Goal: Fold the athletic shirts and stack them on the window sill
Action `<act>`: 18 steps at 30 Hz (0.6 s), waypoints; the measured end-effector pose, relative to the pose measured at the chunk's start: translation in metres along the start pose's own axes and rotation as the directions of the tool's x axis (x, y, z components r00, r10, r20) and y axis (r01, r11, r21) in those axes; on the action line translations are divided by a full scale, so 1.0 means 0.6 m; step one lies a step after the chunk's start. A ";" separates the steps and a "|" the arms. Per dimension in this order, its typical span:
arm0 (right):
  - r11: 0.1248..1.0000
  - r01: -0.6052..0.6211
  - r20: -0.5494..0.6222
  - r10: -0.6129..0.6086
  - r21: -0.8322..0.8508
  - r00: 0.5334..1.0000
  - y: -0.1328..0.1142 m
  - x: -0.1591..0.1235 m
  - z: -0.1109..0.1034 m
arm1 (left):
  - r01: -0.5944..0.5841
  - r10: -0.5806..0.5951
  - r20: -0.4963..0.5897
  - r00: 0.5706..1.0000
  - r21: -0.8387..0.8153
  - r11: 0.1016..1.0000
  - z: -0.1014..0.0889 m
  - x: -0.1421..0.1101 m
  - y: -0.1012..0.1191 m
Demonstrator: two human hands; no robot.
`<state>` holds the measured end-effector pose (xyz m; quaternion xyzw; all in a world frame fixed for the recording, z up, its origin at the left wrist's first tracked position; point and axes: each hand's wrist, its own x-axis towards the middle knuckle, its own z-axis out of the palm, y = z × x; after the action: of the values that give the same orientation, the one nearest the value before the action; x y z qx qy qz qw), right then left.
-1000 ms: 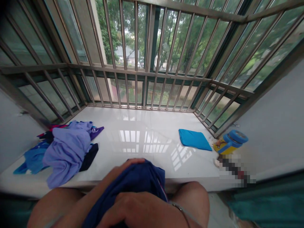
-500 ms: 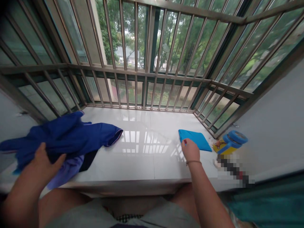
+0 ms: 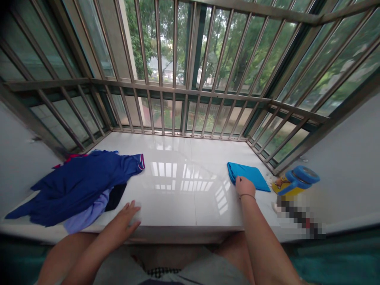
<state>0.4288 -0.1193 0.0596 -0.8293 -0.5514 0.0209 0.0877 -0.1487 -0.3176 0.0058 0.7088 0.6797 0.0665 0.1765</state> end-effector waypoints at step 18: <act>1.000 0.009 0.082 -0.007 -0.023 0.997 -0.007 0.010 -0.012 | 0.070 -0.076 0.015 0.997 0.260 0.963 0.009 0.004 0.063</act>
<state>0.4284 -0.1130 0.0678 -0.8264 -0.5582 0.0483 0.0555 -0.1109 -0.3167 0.0132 0.7011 0.7059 -0.0383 0.0931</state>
